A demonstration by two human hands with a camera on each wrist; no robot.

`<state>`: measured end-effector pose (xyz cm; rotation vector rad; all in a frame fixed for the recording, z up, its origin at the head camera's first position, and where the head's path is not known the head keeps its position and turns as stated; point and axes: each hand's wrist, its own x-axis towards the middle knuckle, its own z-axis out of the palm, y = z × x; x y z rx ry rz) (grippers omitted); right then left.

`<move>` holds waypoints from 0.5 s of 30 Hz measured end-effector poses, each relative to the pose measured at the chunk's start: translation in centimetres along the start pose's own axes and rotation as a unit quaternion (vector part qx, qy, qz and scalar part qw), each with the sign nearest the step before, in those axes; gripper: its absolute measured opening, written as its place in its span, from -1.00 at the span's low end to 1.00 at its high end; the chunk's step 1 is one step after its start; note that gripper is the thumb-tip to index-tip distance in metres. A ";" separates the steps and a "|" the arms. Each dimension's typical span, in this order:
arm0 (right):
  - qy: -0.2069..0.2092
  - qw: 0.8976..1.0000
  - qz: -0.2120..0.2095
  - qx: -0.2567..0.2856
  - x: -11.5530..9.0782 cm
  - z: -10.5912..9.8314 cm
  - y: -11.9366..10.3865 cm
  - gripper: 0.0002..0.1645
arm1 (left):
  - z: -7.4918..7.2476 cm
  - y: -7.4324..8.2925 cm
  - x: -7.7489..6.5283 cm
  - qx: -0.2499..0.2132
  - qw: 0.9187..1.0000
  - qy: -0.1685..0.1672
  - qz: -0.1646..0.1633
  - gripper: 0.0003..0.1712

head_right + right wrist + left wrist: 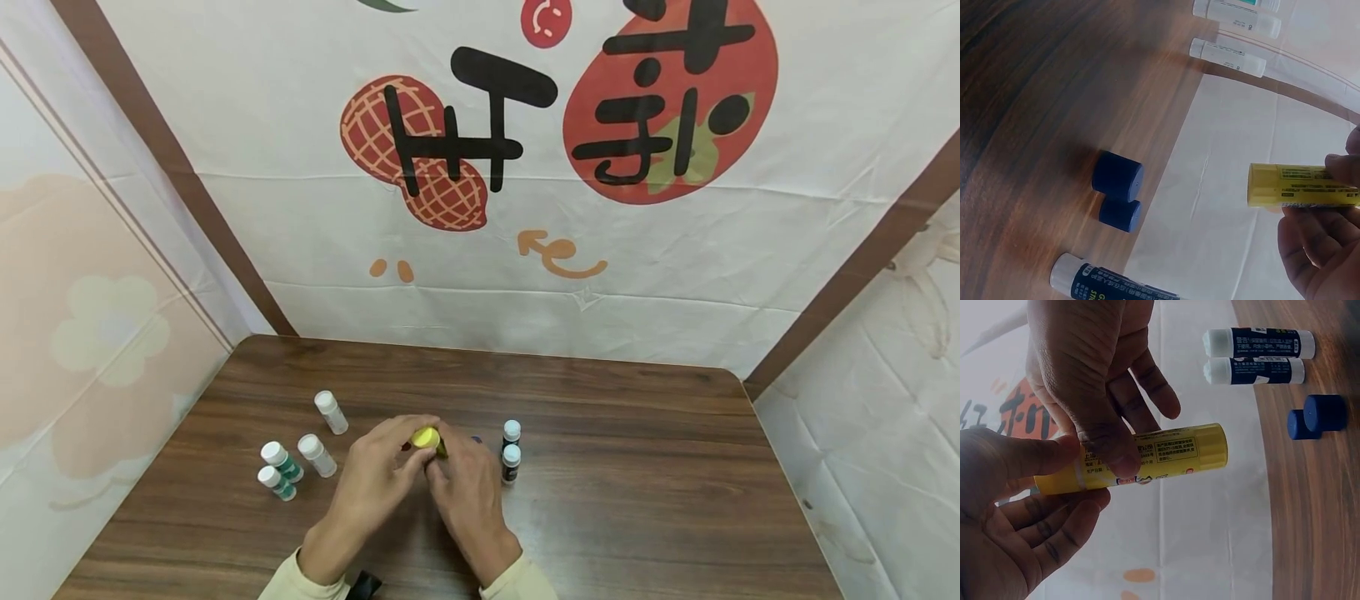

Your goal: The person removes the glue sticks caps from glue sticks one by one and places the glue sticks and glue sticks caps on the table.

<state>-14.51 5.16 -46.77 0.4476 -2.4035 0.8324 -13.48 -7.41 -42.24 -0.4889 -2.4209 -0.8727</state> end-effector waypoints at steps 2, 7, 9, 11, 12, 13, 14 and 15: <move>0.007 1.000 -0.003 -0.001 -0.1 0.0 0.1 -0.52 | 0.0 0.0 -0.1 -0.001 1.000 -0.004 -0.001 -0.54; 0.026 1.000 -0.004 0.001 -0.2 0.0 0.2 -0.56 | 0.0 -0.2 -0.2 -0.006 1.000 -0.008 0.002 -0.54; 0.032 0.999 0.000 0.003 -0.3 0.0 0.2 -0.58 | 0.0 -0.2 -0.2 -0.012 1.000 -0.009 0.004 -0.54; 0.037 0.999 0.005 0.000 -0.4 -0.1 0.2 -0.58 | 0.0 -0.1 -0.3 -0.021 1.000 -0.011 0.005 -0.54; 0.038 0.999 0.007 -0.001 -0.4 -0.1 0.2 -0.58 | 0.0 -0.1 -0.3 -0.025 1.000 -0.014 0.004 -0.54; 0.040 0.999 0.007 -0.002 -0.5 -0.1 0.3 -0.58 | 0.0 -0.1 -0.3 -0.029 0.999 -0.016 0.002 -0.55; 0.042 0.999 0.007 -0.002 -0.6 -0.1 0.3 -0.58 | -0.1 -0.1 -0.3 -0.033 0.999 -0.018 0.000 -0.55; 0.043 0.999 0.009 -0.003 -0.6 -0.1 0.3 -0.58 | -0.1 -0.1 -0.3 -0.036 0.999 -0.021 -0.003 -0.55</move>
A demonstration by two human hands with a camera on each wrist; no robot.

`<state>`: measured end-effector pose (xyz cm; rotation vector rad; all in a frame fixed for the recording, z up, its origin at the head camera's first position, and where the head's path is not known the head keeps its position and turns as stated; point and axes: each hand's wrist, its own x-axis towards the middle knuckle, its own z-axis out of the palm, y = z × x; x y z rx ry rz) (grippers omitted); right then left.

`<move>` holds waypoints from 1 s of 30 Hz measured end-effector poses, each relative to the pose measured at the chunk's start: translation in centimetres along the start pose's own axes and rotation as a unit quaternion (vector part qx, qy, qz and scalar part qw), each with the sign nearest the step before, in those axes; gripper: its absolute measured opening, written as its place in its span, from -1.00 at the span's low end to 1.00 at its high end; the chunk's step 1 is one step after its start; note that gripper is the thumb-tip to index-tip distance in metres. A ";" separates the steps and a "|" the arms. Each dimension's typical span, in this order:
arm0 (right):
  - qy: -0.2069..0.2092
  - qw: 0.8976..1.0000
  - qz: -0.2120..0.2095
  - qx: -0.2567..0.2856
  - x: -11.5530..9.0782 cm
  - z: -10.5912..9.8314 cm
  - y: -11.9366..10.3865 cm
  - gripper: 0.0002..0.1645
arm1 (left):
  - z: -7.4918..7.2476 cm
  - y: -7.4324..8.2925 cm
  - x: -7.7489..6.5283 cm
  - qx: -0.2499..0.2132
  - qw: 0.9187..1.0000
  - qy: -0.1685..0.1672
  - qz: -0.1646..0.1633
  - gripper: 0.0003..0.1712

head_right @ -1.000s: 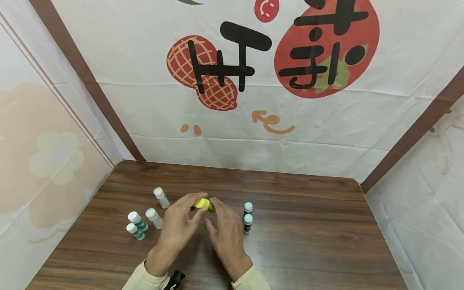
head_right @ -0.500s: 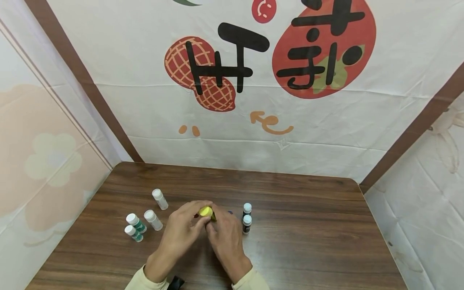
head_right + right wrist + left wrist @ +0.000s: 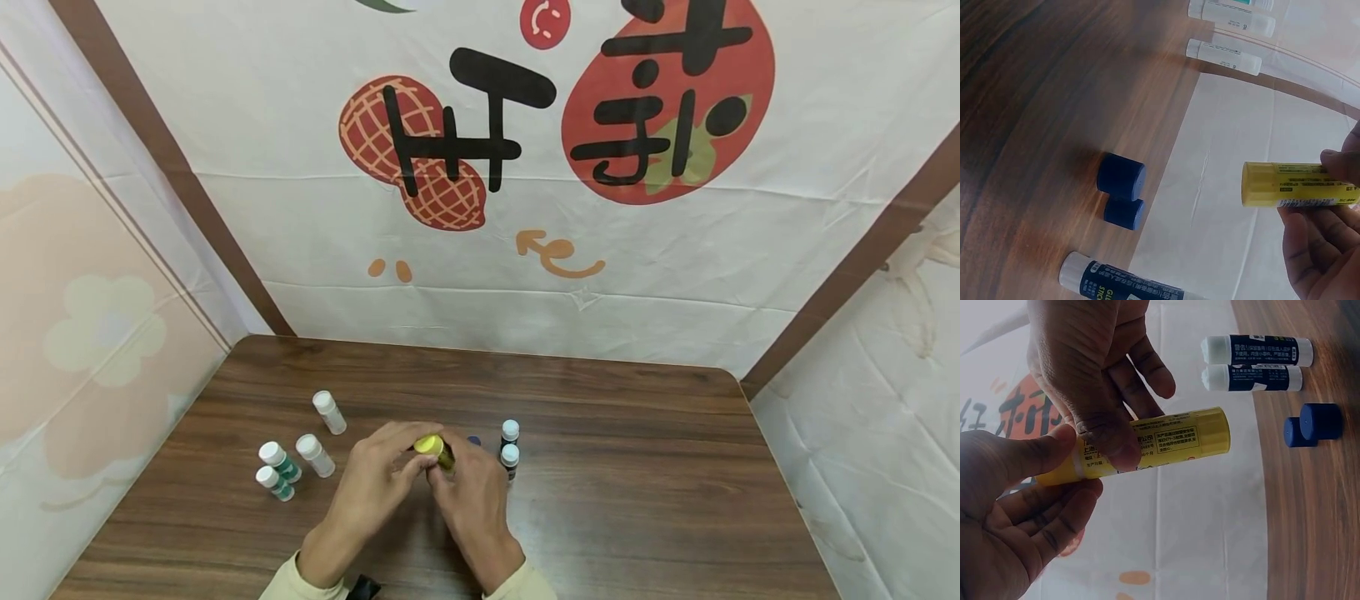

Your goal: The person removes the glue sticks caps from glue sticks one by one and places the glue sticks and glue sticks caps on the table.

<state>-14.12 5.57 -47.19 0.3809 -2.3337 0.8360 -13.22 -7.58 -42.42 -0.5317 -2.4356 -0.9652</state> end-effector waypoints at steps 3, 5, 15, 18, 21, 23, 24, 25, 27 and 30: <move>0.006 1.000 0.003 -0.003 -0.2 0.0 0.0 -0.58 | 0.0 0.1 -0.1 -0.004 1.000 -0.006 -0.008 -0.55; 0.009 1.000 0.008 -0.007 -0.2 -0.1 0.0 -0.58 | 0.1 0.1 -0.1 -0.006 1.000 -0.003 -0.006 -0.55; -0.016 0.998 0.058 -0.020 -0.5 -0.6 -0.1 -0.61 | 0.4 0.1 -0.2 -0.009 1.000 0.003 0.009 -0.58; -0.030 0.997 0.075 -0.020 -0.6 -0.7 -0.2 -0.62 | 0.3 0.1 -0.2 -0.013 1.000 0.005 0.011 -0.59; -0.035 0.996 0.082 -0.025 -0.6 -0.8 -0.2 -0.62 | 0.4 0.1 -0.1 -0.018 1.000 0.010 0.013 -0.59; -0.034 0.995 0.085 -0.031 -0.7 -0.8 -0.2 -0.62 | 0.3 0.1 -0.1 -0.020 1.000 0.012 0.012 -0.59; -0.034 0.995 0.086 -0.035 -0.7 -0.8 -0.2 -0.61 | 0.3 0.2 -0.1 -0.020 1.000 0.014 0.011 -0.59; -0.035 0.995 0.086 -0.038 -0.8 -0.8 -0.2 -0.60 | 0.2 0.2 -0.1 -0.018 1.000 0.019 0.009 -0.59; -0.043 0.994 0.087 -0.044 -0.9 -0.8 -0.1 -0.57 | 0.0 0.2 0.0 -0.015 0.999 0.035 -0.001 -0.58; -0.058 0.993 0.090 -0.045 -1.3 -0.7 0.0 -0.51 | -0.5 0.2 0.3 -0.005 0.998 0.062 -0.027 -0.58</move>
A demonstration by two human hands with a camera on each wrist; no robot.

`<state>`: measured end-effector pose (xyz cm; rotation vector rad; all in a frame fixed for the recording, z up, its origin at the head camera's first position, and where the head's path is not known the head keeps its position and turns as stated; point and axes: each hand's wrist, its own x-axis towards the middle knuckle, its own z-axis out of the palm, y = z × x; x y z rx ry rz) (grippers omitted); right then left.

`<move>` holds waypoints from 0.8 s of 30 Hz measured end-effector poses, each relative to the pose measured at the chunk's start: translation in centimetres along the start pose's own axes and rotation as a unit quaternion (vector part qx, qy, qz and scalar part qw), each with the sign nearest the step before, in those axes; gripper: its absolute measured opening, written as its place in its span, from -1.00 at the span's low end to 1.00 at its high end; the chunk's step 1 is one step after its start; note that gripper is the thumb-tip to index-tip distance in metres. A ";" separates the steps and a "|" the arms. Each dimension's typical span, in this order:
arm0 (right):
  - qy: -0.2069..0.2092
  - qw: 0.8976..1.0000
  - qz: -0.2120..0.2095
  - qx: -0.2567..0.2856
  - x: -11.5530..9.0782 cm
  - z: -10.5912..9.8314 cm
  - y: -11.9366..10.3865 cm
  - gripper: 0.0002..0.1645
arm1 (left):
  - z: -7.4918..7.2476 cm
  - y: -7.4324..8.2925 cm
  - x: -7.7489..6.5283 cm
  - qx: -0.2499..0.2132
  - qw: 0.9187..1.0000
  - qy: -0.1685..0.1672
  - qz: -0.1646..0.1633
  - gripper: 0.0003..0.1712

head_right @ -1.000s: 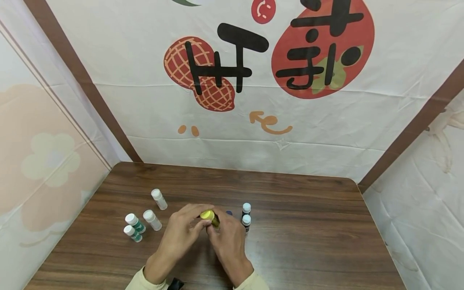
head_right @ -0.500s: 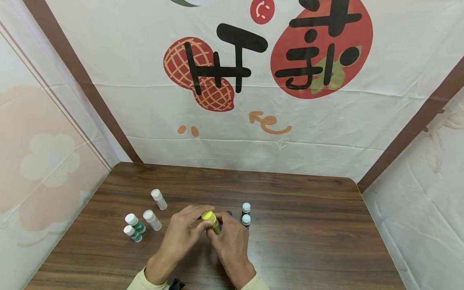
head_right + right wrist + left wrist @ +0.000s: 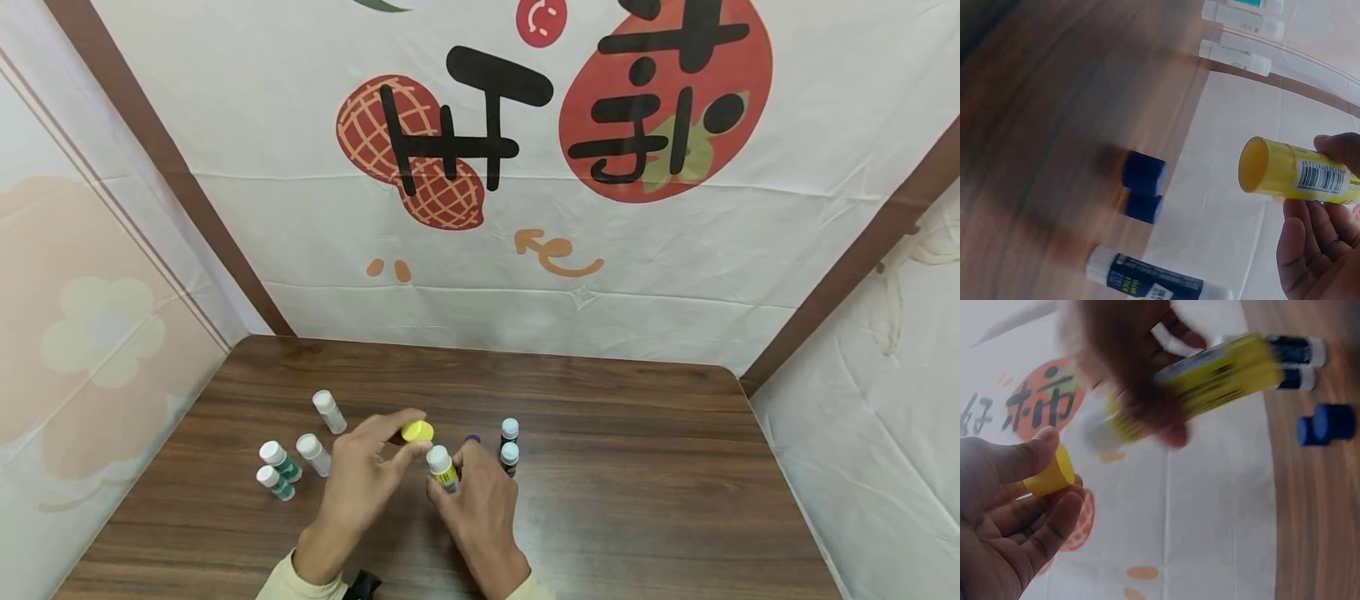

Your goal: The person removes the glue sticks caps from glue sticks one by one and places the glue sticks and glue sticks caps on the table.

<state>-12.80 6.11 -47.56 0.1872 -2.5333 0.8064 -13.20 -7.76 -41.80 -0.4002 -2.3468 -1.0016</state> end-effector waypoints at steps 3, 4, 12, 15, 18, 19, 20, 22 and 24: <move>-0.008 1.000 0.005 0.006 -0.3 0.1 0.3 -0.49 | -0.3 -0.1 0.2 0.013 1.000 0.008 -0.024 -0.58; -0.007 1.000 0.007 0.008 -0.4 0.1 0.4 -0.48 | -0.4 -0.2 0.2 0.019 0.999 0.006 -0.028 -0.57; 0.010 0.999 0.014 0.031 -1.0 -0.3 1.3 -0.48 | 0.7 -1.1 -0.9 0.013 1.000 -0.002 -0.022 -0.55; 0.003 0.999 0.027 0.041 -1.1 -0.8 1.6 -0.49 | 1.5 -1.7 -1.5 0.019 0.999 -0.009 -0.029 -0.55; 0.002 0.997 0.051 0.059 -1.2 -1.5 2.0 -0.51 | 2.3 -2.2 -2.3 0.036 0.998 -0.022 -0.041 -0.54; 0.006 0.996 0.058 0.070 -1.1 -1.7 2.2 -0.51 | 2.5 -2.4 -2.5 0.041 0.998 -0.027 -0.045 -0.54; 0.011 0.995 0.063 0.079 -1.0 -2.0 2.4 -0.52 | 2.8 -2.5 -2.8 0.048 0.997 -0.033 -0.049 -0.54; 0.026 0.993 0.070 0.096 -0.8 -2.4 2.8 -0.52 | 3.2 -2.8 -3.2 0.056 0.996 -0.041 -0.054 -0.56; 0.042 0.991 0.075 0.105 -0.4 -2.9 3.2 -0.51 | 3.5 -3.0 -3.5 0.058 0.995 -0.046 -0.059 -0.57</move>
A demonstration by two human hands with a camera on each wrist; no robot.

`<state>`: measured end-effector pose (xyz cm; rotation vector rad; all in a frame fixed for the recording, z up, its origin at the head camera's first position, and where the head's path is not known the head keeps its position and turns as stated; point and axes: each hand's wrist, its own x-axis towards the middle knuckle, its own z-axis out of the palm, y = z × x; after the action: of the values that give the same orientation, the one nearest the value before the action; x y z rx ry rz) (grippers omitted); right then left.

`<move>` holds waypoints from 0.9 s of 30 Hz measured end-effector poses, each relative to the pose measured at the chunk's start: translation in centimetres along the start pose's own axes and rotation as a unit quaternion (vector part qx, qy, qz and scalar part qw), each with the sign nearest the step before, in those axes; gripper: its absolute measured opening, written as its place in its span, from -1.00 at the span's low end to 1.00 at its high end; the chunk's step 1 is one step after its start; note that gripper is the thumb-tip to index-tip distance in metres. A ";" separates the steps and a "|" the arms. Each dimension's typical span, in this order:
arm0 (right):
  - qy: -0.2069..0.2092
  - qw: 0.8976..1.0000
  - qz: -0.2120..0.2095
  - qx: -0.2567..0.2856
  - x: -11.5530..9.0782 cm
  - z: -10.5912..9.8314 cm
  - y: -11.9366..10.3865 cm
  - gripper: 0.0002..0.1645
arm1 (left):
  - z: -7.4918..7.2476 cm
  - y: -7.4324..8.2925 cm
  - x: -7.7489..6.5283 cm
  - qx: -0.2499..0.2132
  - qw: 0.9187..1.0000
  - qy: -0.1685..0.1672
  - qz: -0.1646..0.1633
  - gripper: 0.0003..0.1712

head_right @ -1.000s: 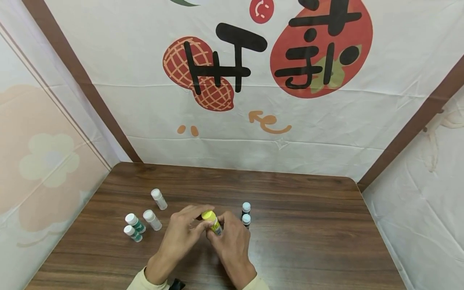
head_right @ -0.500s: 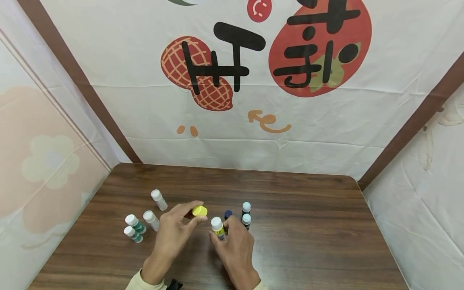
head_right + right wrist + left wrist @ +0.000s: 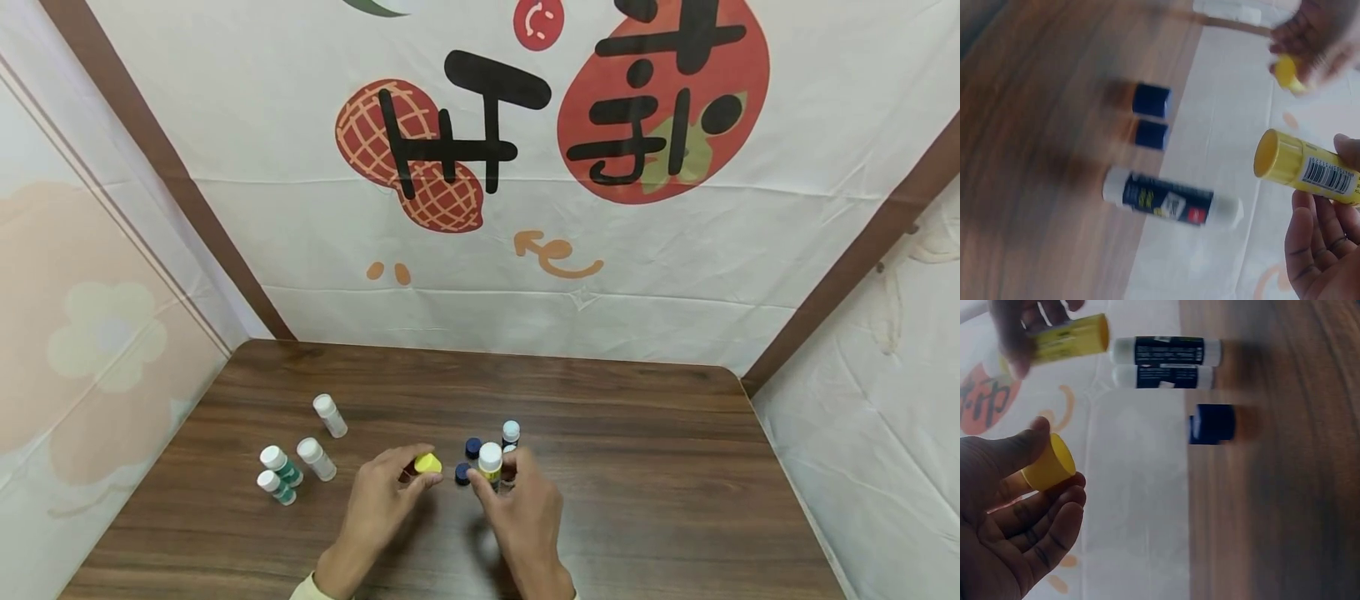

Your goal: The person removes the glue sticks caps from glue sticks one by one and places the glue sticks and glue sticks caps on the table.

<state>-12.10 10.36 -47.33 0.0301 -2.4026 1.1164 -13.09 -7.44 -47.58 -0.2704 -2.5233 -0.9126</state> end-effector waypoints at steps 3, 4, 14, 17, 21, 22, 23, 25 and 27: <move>0.019 1.000 0.009 0.009 0.6 -0.7 0.5 -0.50 | 0.5 -0.4 -0.2 -0.006 1.000 -0.005 -0.009 -0.60; 0.024 1.000 0.013 0.010 0.7 -1.0 0.6 -0.50 | 0.6 -0.5 -0.2 -0.007 1.000 -0.008 -0.013 -0.60; 0.054 0.996 0.057 0.036 1.1 -2.1 2.5 -0.53 | 2.2 -1.2 -1.1 0.023 0.998 -0.052 -0.019 -0.63; 0.063 0.996 0.067 0.024 1.0 -2.2 3.1 -0.54 | 2.8 -1.2 -1.6 0.033 0.998 -0.051 -0.008 -0.64; 0.059 0.996 0.070 -0.002 0.8 -2.2 3.9 -0.55 | 3.7 -1.2 -2.2 0.035 0.997 -0.069 -0.014 -0.65; 0.054 0.996 0.072 -0.010 0.7 -2.1 4.2 -0.55 | 3.9 -1.2 -2.3 0.034 0.996 -0.075 -0.017 -0.66; 0.049 0.996 0.073 -0.019 0.6 -2.0 4.4 -0.55 | 4.2 -1.2 -2.4 0.036 0.996 -0.080 -0.019 -0.66; 0.037 0.996 0.074 -0.038 0.4 -1.8 5.0 -0.54 | 4.6 -1.2 -2.6 0.038 0.995 -0.091 -0.026 -0.66; 0.025 0.995 0.078 -0.053 0.2 -1.5 5.5 -0.54 | 5.0 -1.3 -2.7 0.042 0.994 -0.100 -0.030 -0.66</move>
<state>-12.88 15.17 -50.31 -0.2229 -2.4490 1.0414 -12.81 -5.25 -53.00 -0.2738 -2.7597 -0.8355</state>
